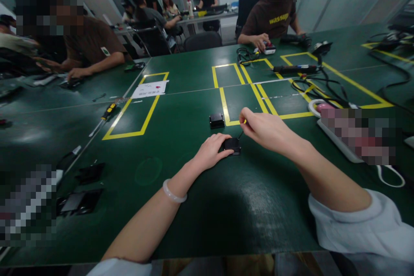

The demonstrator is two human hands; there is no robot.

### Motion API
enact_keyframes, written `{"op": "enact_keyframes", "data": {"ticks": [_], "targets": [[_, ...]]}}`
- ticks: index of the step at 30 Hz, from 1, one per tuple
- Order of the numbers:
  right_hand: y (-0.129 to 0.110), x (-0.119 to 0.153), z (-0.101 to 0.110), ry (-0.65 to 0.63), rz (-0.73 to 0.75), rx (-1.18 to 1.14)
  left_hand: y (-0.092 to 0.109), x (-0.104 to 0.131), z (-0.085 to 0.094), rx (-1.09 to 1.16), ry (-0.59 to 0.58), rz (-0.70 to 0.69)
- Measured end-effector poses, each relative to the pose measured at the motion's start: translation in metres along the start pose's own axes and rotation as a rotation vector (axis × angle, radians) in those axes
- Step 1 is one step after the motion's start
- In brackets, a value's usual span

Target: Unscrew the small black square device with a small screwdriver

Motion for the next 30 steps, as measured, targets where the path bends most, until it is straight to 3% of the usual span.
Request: {"op": "enact_keyframes", "data": {"ticks": [30], "targets": [[0.0015, -0.0018, 0.0001, -0.018, -0.039, 0.002, -0.0004, -0.0002, -0.0001, -0.001, -0.004, 0.008]]}}
Point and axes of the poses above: each hand's wrist, its own x-axis away from the middle knuckle, its own z-axis out of the back of the hand, y = z × x, the point moved 8 cm from there along -x, towards the middle knuckle, and after that the axes turned 6 degrees about -y, right-handed, at the moved point
